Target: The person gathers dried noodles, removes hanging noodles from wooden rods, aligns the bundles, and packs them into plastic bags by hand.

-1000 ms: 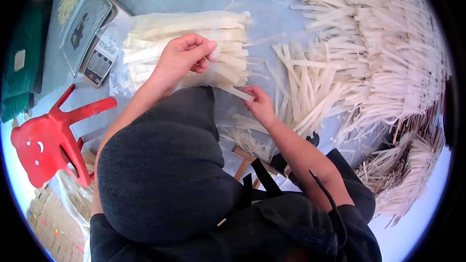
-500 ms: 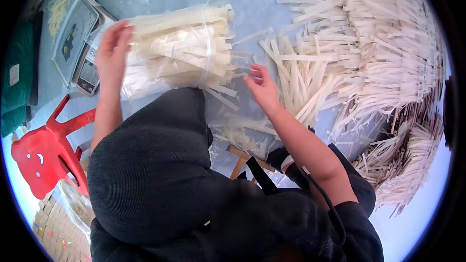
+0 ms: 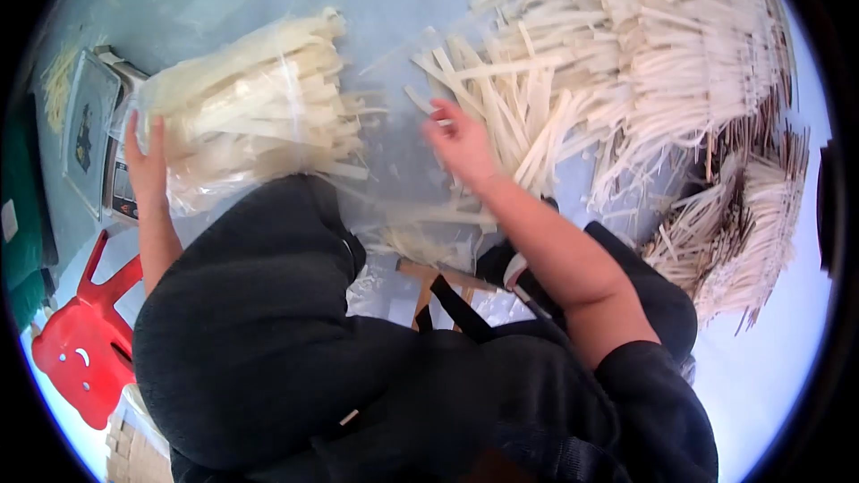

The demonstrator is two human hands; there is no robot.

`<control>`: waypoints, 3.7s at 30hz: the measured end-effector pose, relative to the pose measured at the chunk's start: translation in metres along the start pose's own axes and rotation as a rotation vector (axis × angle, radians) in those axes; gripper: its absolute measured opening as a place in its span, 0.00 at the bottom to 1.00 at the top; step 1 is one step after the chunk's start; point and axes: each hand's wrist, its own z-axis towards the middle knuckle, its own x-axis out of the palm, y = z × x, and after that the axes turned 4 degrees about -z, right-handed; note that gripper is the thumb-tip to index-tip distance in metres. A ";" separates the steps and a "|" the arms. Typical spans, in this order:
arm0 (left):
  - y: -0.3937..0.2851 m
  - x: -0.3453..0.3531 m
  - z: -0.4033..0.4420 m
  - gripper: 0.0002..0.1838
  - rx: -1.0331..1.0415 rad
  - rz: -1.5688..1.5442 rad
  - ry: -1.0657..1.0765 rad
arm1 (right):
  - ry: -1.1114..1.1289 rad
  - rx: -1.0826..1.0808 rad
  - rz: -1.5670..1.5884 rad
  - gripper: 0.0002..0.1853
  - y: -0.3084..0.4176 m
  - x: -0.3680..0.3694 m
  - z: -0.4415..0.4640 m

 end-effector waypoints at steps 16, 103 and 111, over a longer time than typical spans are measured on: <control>-0.306 -0.143 -0.105 0.25 0.835 0.243 0.069 | 0.231 -0.506 -1.102 0.11 -0.110 -0.031 -0.108; -0.407 -0.173 -0.357 0.21 2.105 -0.552 -0.454 | -1.210 -1.860 -0.026 0.17 0.174 -0.242 -0.452; -0.405 -0.163 -0.355 0.20 2.087 -0.613 -0.456 | -1.272 -1.879 -0.076 0.17 0.172 -0.246 -0.459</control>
